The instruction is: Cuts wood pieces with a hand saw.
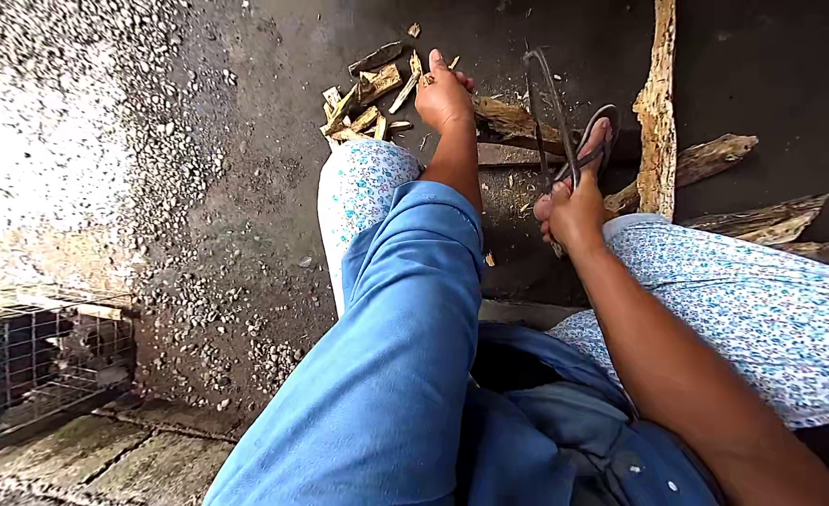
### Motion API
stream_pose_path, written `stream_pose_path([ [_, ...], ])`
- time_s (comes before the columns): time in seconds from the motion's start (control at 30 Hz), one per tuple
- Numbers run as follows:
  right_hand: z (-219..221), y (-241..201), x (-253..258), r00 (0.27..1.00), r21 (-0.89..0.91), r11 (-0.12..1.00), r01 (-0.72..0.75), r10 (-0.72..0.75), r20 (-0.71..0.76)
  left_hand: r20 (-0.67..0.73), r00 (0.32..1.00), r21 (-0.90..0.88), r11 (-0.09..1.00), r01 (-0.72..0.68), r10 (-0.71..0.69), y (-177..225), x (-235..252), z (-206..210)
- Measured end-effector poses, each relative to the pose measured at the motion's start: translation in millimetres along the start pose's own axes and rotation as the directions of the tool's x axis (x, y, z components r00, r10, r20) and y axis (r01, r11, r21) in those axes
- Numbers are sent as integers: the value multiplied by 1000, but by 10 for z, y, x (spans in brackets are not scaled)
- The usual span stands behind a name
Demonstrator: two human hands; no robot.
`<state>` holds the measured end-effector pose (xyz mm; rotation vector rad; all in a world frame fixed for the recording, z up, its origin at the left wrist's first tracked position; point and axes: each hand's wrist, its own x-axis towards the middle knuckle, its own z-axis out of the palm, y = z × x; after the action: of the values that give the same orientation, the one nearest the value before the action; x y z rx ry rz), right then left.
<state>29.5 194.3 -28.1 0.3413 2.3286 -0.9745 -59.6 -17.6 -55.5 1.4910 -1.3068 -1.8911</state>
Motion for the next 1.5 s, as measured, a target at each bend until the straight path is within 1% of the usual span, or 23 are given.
stream_pose_path([
  [0.07, 97, -88, 341, 999, -14, 1000, 27, -27, -19, -10, 1000, -32, 999, -7, 7, 4, -7, -9],
  [0.13, 57, -75, 336, 1000, 26, 999, 20, -20, 4, -3, 1000, -51, 999, -7, 7, -2, -32, -22],
  [0.2, -73, -28, 37, 999, 76, 997, -2, -2, 48, 5, 1000, -75, 997, 0, 0, -25, -43, -3],
  [0.27, -164, 129, -404, 996, 59, 998, -26, 21, 85, 2, 1000, -74, 997, 14, -13, -2, 26, -58],
  [0.33, -233, 219, -669, 997, 38, 998, -53, 51, 64, 6, 1000, -51, 999, 17, -16, 2, 66, -25],
  [0.37, -227, 208, -677, 997, 36, 997, -62, 60, 51, 0, 1000, -38, 999, 12, -12, -5, 64, -21],
  [0.4, -188, 169, -578, 998, 24, 999, -48, 48, 34, -2, 1000, -26, 1000, 3, -3, -3, 57, -18],
  [0.53, 38, -92, 309, 992, -153, 984, 89, -101, -74, 1, 1000, -10, 1000, -15, 15, -2, -25, -10],
  [0.57, 69, -131, 402, 989, -164, 980, 113, -127, -75, -5, 1000, -9, 1000, -10, 10, 9, -25, -31],
  [0.63, 47, -70, 370, 992, -133, 986, 99, -108, -62, -11, 1000, -21, 1000, 5, -5, -8, -76, -31],
  [0.7, -77, -22, 77, 999, -50, 997, 51, -50, 20, -15, 1000, -58, 998, 14, -15, -4, -73, 0],
  [0.77, -176, 170, -383, 997, -67, 997, 25, -21, 70, -19, 1000, -44, 999, 23, -23, -6, -6, -67],
  [0.83, -247, 290, -599, 999, -105, 994, 5, 0, 51, -10, 1000, -20, 1000, 20, -21, 5, 39, -22],
  [0.9, -196, 225, -510, 1000, -112, 994, 8, -6, 23, -8, 1000, 11, 1000, 12, -11, 3, 53, -17],
  [1.0, -24, -6, 122, 993, -216, 972, 93, -105, -48, -11, 1000, 6, 1000, 2, -2, -25, -10, -16],
  [1.07, 54, -165, 419, 986, -235, 962, 140, -157, -55, -24, 1000, -20, 1000, 5, -5, -14, -20, -57],
  [1.1, 82, -184, 448, 987, -225, 965, 137, -152, -51, -28, 1000, -22, 1000, 8, -9, 5, -33, -75],
  [1.17, 1, -106, 320, 996, -136, 987, 81, -84, -18, -10, 1000, -39, 999, 17, -17, -21, -114, -28],
  [1.23, -93, 10, -57, 997, -57, 997, 56, -53, 51, -19, 1000, -59, 998, 13, -14, 5, -36, -50],
  [1.3, -170, 240, -431, 998, -67, 997, 30, -26, 64, -18, 999, -50, 998, 25, -26, -3, 26, -63],
  [1.33, -191, 283, -512, 999, -79, 997, 11, -7, 53, -18, 999, -46, 998, 30, -31, -1, 42, -37],
  [1.4, -141, 223, -432, 1000, -97, 995, 9, -6, 24, -22, 999, -15, 999, 29, -29, 2, 52, -26],
  [1.5, 18, -49, 107, 993, -208, 974, 87, -101, -55, -5, 1000, -14, 1000, 7, -7, -10, 2, -30],
])
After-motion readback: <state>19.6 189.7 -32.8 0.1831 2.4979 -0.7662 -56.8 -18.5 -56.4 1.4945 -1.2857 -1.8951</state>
